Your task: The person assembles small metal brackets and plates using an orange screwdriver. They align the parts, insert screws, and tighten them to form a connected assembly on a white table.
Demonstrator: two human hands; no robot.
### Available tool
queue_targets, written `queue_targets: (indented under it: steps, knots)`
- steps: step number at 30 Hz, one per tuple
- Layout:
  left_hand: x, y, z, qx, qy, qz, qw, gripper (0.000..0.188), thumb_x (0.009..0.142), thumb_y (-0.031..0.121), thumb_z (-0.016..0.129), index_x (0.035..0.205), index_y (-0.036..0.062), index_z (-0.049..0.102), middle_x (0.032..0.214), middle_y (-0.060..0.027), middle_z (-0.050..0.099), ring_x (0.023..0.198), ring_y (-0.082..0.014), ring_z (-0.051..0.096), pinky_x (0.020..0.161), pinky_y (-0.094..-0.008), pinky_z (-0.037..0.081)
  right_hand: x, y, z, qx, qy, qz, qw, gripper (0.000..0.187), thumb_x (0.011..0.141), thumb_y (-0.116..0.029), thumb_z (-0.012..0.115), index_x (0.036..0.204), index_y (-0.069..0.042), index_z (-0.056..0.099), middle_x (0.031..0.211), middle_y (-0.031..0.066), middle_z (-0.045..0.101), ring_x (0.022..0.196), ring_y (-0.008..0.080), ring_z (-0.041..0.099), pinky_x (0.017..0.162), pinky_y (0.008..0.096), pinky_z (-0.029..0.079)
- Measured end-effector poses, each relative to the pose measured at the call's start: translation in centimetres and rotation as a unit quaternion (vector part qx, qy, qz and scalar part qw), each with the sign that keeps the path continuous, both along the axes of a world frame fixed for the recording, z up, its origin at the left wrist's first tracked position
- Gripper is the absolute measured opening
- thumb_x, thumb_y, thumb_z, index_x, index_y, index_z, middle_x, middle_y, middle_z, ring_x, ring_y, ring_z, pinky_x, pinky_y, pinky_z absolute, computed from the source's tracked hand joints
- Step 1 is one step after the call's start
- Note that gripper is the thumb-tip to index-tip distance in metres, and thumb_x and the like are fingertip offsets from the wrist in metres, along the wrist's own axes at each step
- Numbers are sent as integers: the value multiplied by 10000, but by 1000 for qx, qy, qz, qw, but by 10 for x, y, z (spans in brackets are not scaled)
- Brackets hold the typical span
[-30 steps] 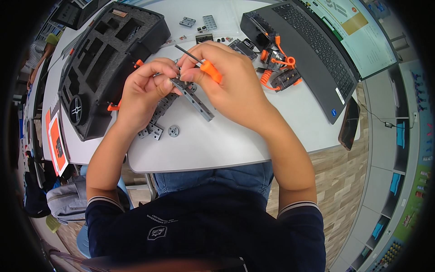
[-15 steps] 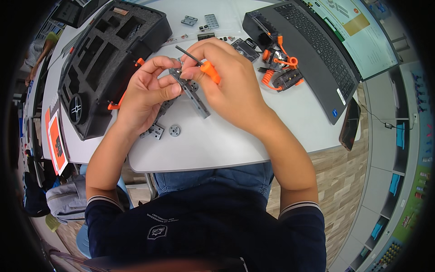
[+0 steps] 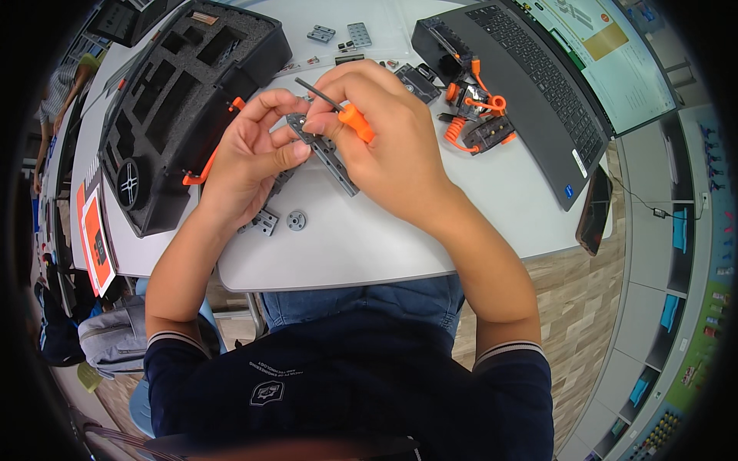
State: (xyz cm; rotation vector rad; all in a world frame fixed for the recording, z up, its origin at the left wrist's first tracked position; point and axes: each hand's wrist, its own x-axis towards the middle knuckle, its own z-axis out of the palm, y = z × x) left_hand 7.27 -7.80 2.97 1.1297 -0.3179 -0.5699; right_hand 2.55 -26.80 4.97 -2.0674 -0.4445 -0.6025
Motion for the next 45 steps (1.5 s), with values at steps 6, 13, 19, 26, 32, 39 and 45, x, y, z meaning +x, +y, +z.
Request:
queue_targets:
  steps: [6,13,19,26,32,39,45]
  knots:
    - [-2,0,3,-11,20,-4,1000,547,828,-65,760,1296,25,490,1293,-100,530,1030,-151,631,933,-307,566,0,1,2,-17,-22,-9,1000,77,843,-33,736,869,-13,667,1071,96,701,1013,237,657,888,335,497]
    - [-3,2,6,-13,69,-13,997,598,857,-31,734,1365,12,423,1328,-118,517,1099,-217,648,1006,-370,530,1,-6,5,-17,6,-1,1000,64,836,-18,728,895,6,717,1141,98,704,1015,220,670,861,321,525]
    - [0,2,5,-14,72,-12,997,585,867,-41,713,1369,21,418,1322,-116,526,1096,-229,663,994,-345,538,2,-9,4,-51,-19,8,998,142,836,-3,715,974,0,744,1150,86,703,1019,213,674,849,309,539]
    - [-1,2,8,-13,77,14,997,584,868,-35,716,1367,31,419,1318,-106,522,1084,-223,663,980,-343,538,0,-10,4,-27,41,36,998,204,807,101,678,966,0,756,1192,100,694,1069,227,672,882,323,551]
    - [2,3,5,-32,64,8,997,590,861,-25,731,1363,47,430,1324,-98,512,1097,-229,654,976,-350,525,1,-13,6,-40,39,44,997,290,792,123,669,1019,-26,771,1230,104,690,1096,231,667,900,322,549]
    - [6,5,3,-64,37,20,997,580,863,-21,727,1358,62,437,1330,-90,506,1113,-214,642,976,-348,530,3,-26,21,24,14,-4,1000,262,832,38,724,1085,-23,753,1240,82,696,903,119,684,765,242,538]
    - [8,4,0,-92,-13,46,995,557,870,-73,691,1346,56,433,1289,-80,495,1091,-190,619,951,-317,533,2,-36,28,69,152,-27,986,242,815,-85,809,1037,-6,753,905,38,738,836,90,654,740,246,514]
